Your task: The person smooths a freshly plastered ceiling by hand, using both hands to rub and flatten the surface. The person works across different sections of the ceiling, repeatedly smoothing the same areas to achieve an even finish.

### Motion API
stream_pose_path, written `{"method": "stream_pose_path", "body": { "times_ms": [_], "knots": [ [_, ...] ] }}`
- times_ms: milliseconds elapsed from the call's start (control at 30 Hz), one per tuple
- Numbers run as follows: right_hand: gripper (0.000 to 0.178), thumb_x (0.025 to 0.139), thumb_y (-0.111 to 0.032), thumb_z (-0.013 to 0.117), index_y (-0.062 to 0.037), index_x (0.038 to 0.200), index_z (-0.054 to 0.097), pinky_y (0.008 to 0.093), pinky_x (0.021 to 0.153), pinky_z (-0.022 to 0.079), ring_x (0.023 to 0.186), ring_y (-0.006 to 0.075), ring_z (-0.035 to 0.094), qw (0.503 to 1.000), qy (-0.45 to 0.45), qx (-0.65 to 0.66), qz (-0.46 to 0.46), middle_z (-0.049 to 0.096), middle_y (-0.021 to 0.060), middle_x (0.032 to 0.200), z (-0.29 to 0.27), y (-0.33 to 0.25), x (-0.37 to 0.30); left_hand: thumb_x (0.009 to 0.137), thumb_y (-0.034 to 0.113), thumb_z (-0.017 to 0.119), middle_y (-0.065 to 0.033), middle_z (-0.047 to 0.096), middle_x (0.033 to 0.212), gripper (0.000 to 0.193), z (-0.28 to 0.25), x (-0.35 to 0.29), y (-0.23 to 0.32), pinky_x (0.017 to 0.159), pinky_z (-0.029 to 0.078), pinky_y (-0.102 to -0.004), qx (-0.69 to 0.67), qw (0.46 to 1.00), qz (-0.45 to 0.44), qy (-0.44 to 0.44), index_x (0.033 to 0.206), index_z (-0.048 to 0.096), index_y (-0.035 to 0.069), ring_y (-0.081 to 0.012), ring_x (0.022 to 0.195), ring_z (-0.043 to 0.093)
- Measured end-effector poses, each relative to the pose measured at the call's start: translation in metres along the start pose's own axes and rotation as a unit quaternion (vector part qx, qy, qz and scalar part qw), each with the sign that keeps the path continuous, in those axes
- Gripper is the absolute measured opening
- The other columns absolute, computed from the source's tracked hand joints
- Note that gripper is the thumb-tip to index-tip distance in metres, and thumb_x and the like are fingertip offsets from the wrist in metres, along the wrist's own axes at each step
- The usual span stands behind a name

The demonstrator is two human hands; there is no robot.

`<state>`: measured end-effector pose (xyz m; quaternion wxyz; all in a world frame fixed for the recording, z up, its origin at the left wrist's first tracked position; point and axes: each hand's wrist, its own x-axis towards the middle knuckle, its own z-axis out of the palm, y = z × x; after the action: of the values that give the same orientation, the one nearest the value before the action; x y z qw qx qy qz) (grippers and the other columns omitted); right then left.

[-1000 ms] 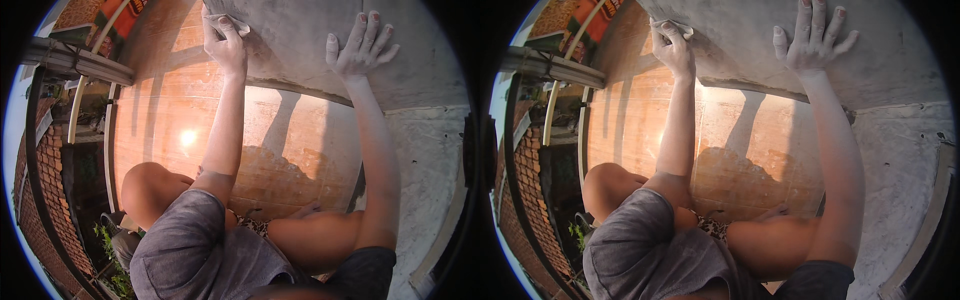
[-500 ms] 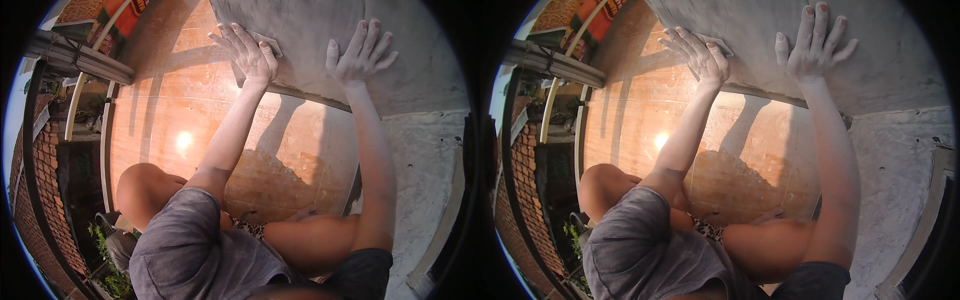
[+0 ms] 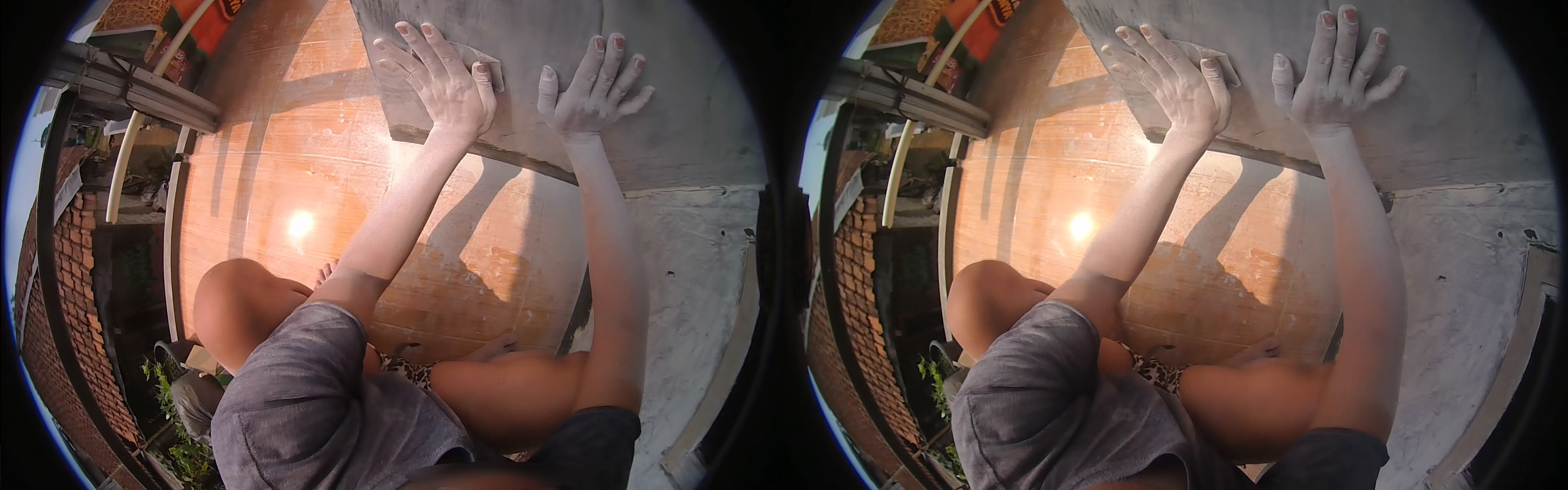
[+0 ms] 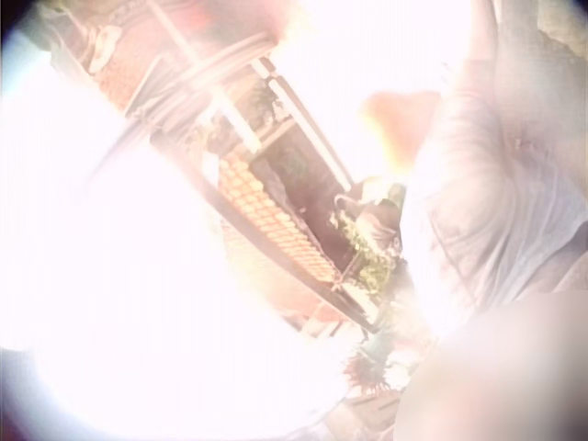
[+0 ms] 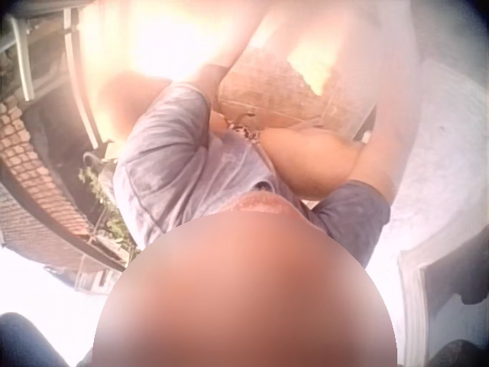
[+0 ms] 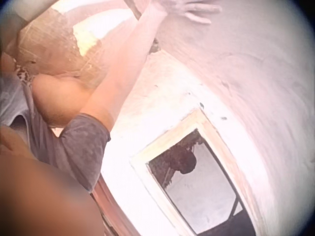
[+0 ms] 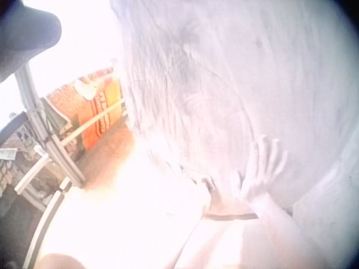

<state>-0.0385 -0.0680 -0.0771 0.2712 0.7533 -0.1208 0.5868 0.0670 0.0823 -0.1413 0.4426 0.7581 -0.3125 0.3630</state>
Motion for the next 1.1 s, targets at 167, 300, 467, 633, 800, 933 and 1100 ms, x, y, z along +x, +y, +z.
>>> {"method": "stream_pose_path", "body": {
  "times_ms": [167, 300, 467, 633, 800, 933, 1100],
  "knots": [
    [0.071, 0.103, -0.056, 0.034, -0.0028, 0.146, 0.052, 0.0653, 0.12, 0.003, 0.153, 0.0425, 0.026, 1.0, 0.001, 0.011, 0.001, 0.045, 0.014, 0.158, 0.001, 0.001, -0.004, 0.096, 0.044, 0.054, -0.015, 0.003, 0.171, 0.08, 0.005, 0.078, 0.034, 0.118, -0.006, -0.0725, 0.025, 0.996, 0.053, 0.062, 0.161, 0.021, 0.012, -0.0492, 0.153, -0.007],
    [0.063, 0.102, -0.057, 0.035, -0.0244, 0.154, 0.048, 0.0678, 0.12, 0.002, 0.154, 0.0339, 0.026, 0.998, -0.024, 0.058, -0.015, 0.04, 0.0, 0.163, -0.002, 0.01, -0.01, 0.097, 0.05, 0.053, -0.0057, 0.013, 0.172, 0.07, 0.014, 0.021, 0.02, 0.122, -0.006, -0.0676, 0.076, 0.978, 0.19, 0.047, 0.159, 0.037, 0.02, -0.0365, 0.158, -0.001],
    [0.048, 0.103, -0.053, 0.037, -0.0437, 0.148, 0.051, 0.0627, 0.122, 0.005, 0.154, 0.0229, 0.028, 0.988, -0.108, 0.004, -0.111, 0.04, -0.0113, 0.162, -0.02, 0.042, -0.008, 0.101, 0.052, 0.045, -0.0084, 0.013, 0.172, 0.067, 0.02, -0.055, -0.027, 0.121, -0.007, -0.0696, 0.146, 0.963, 0.225, -0.02, 0.159, 0.037, 0.019, -0.04, 0.158, -0.004],
    [0.044, 0.105, -0.052, 0.036, -0.0458, 0.143, 0.057, 0.0558, 0.124, 0.009, 0.153, 0.0257, 0.03, 0.993, -0.059, -0.014, -0.101, 0.043, -0.0098, 0.16, -0.031, 0.082, 0.025, 0.1, 0.056, 0.046, -0.0083, 0.008, 0.173, 0.071, -0.001, -0.006, -0.015, 0.117, -0.003, -0.0763, 0.048, 0.993, 0.091, 0.062, 0.163, 0.025, 0.03, -0.0498, 0.155, -0.003],
    [0.047, 0.105, -0.052, 0.033, -0.0405, 0.142, 0.061, 0.0558, 0.123, 0.009, 0.151, 0.0326, 0.032, 0.998, 0.055, -0.01, -0.02, 0.05, -0.0013, 0.156, -0.03, 0.102, 0.051, 0.104, 0.052, 0.039, -0.0218, 0.005, 0.17, 0.067, -0.035, 0.096, 0.028, 0.113, 0.0, -0.0794, -0.077, 0.984, -0.044, 0.157, 0.164, 0.022, 0.027, -0.0606, 0.15, -0.003],
    [0.048, 0.105, -0.051, 0.033, -0.0382, 0.141, 0.062, 0.0557, 0.123, 0.009, 0.151, 0.033, 0.032, 0.998, 0.06, -0.013, -0.024, 0.052, 0.001, 0.155, -0.029, 0.102, 0.054, 0.104, 0.051, 0.039, -0.0201, 0.008, 0.17, 0.065, -0.034, 0.132, 0.061, 0.117, -0.001, -0.0757, -0.016, 0.993, 0.03, 0.112, 0.163, 0.023, 0.027, -0.059, 0.151, -0.002],
    [0.047, 0.105, -0.05, 0.034, -0.0393, 0.141, 0.062, 0.056, 0.123, 0.01, 0.151, 0.0336, 0.033, 0.999, 0.05, -0.012, -0.015, 0.052, 0.0008, 0.155, -0.032, 0.099, 0.052, 0.099, 0.061, 0.046, -0.0126, 0.025, 0.168, 0.059, -0.001, 0.054, 0.057, 0.12, -0.009, -0.0699, 0.132, 0.951, 0.269, 0.077, 0.153, 0.047, 0.036, -0.0466, 0.156, 0.003]
  ]
}}
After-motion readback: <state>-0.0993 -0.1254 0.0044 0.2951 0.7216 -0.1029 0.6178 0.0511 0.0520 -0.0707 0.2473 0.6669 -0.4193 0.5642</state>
